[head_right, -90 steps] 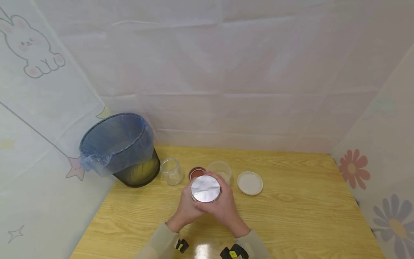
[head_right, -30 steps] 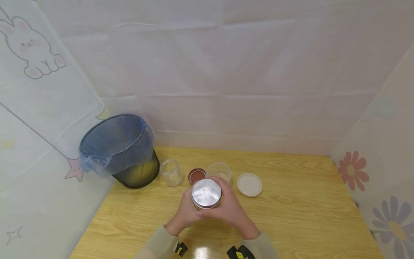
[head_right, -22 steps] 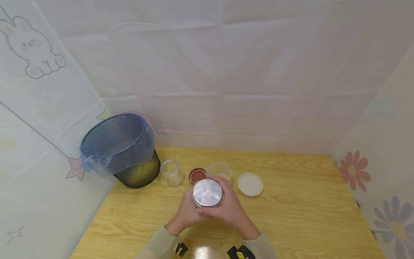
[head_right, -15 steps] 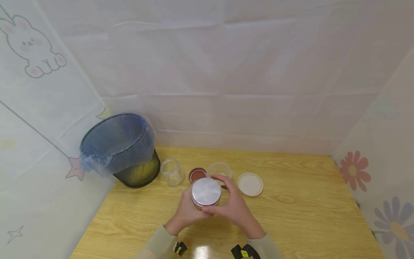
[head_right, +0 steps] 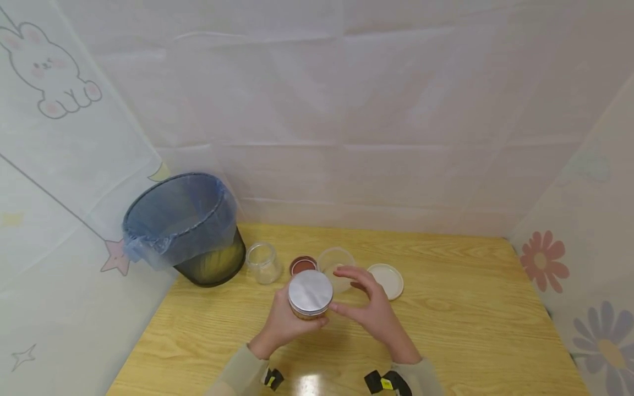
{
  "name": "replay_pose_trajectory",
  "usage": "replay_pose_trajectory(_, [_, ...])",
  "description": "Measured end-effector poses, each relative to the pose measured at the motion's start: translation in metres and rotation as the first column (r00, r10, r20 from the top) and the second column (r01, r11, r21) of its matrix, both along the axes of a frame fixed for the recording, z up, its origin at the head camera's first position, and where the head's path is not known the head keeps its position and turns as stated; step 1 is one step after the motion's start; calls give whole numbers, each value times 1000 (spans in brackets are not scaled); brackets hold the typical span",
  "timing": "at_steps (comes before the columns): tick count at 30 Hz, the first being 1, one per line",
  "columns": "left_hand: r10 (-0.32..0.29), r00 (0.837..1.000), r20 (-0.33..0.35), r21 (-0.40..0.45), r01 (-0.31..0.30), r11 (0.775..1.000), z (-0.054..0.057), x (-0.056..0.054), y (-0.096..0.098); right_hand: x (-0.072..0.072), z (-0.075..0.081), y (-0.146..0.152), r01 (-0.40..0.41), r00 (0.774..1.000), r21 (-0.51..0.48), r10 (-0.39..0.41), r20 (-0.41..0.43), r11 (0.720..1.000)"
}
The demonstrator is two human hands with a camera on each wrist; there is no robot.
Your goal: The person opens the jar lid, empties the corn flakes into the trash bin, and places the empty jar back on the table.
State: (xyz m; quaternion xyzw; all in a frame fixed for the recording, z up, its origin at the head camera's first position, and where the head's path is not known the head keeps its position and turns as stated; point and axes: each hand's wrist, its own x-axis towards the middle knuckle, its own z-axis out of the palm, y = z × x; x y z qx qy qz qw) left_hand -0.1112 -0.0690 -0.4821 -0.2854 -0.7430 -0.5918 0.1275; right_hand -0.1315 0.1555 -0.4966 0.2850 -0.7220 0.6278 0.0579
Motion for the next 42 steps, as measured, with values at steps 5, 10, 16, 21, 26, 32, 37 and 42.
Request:
replay_pose_trajectory(5, [-4, 1000, 0, -1, 4, 1000, 1, 1, -1, 4, 2, -3, -27, 999, 13, 28, -44, 1000])
replay_pose_trajectory(10, [-5, 1000, -11, 5, 5, 1000, -2, 0, -2, 6, 3, -8, -52, 998, 4, 52, -47, 999])
replay_pose_trajectory(16, [0, 1000, -31, -7, 0, 1000, -17, -6, -2, 7, -3, -15, -102, 995, -14, 102, 12, 995])
replay_pose_trajectory(21, [4, 999, -36, -27, -5, 1000, -38, -14, -4, 10, -4, -25, -73, 996, -16, 73, 43, 997])
replay_pose_trajectory(26, [2, 999, -38, -51, -4, 999, -39, -13, -3, 14, -4, -33, -32, 997, -26, 34, 64, 999])
replay_pose_trajectory(32, [10, 997, -79, -88, -17, 996, -40, -13, -1, 14, -3, -41, -41, 991, -49, 46, 122, 998])
replay_pose_trajectory(37, [25, 993, -112, -98, -36, 995, -42, -13, 0, 15, -3, -46, -24, 987, -58, 33, 158, 998])
replay_pose_trajectory(42, [13, 994, -108, -99, -24, 995, -41, -12, 0, 16, -2, -43, -30, 989, -40, 35, 147, 999])
